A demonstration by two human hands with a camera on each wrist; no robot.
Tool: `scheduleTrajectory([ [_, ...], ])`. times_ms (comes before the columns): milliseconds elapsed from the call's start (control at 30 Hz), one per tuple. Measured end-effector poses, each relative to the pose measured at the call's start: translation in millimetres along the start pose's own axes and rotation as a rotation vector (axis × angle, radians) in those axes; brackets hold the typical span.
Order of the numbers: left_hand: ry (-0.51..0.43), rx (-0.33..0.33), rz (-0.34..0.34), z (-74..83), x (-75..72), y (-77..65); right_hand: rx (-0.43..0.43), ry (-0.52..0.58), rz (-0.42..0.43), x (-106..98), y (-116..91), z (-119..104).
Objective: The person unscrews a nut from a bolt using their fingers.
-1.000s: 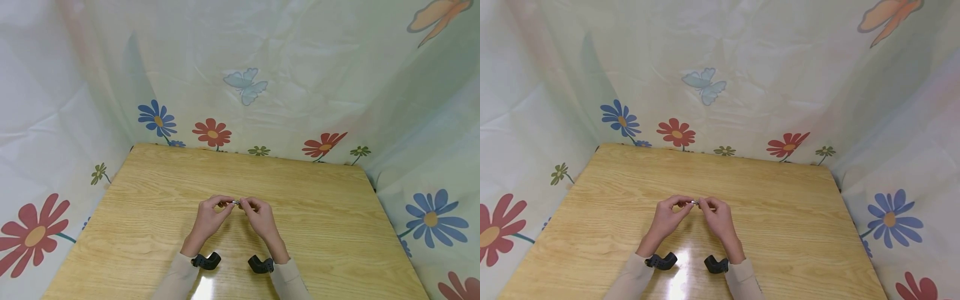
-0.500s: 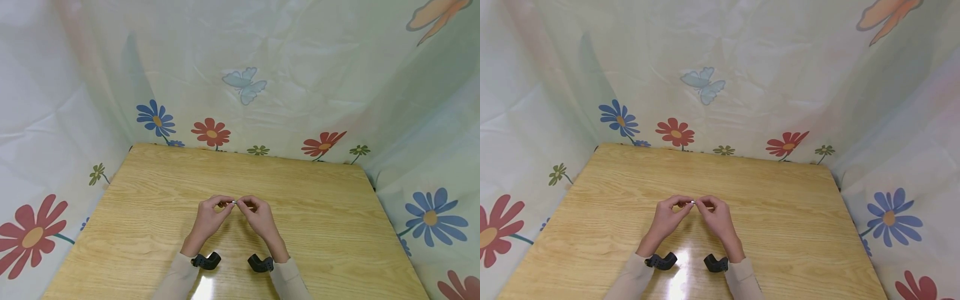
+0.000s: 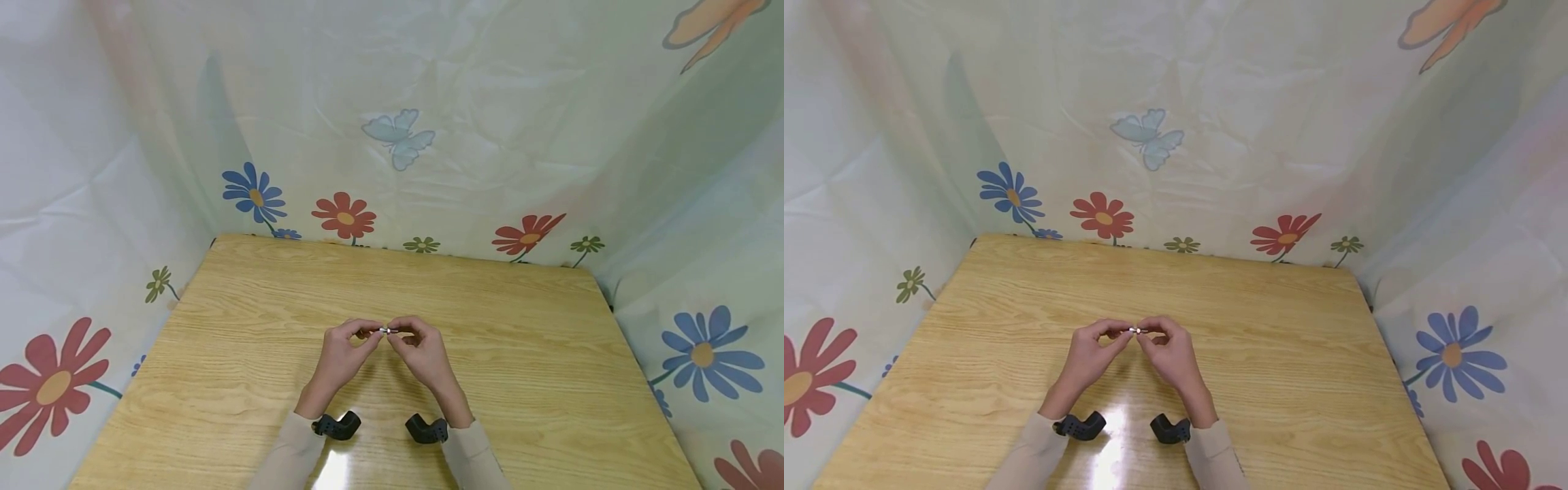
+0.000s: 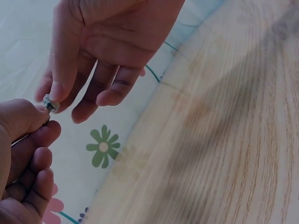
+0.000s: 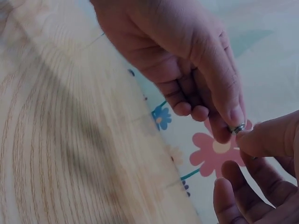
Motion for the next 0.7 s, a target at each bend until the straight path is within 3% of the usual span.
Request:
scheduleTrajectory([
  [233,0.02,-0.006,0.001,-0.6,-0.4,0.6,-0.042,0.039,-0.015,-0.7,0.8,-3.7],
  [700,0.027,0.02,-0.002,6.4,-3.2,0.6,0.087,0.015,0.013,-0.2,0.9,-0.2],
])
Point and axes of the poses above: each hand's wrist, its own y-axis towards the middle knuckle, its own x-axis out of the palm, z = x × y, the point moved 3 cm from there along y, towards the middle knuckle, and after that the axes turned 14 degrees about -x, right-handed, at the moved point
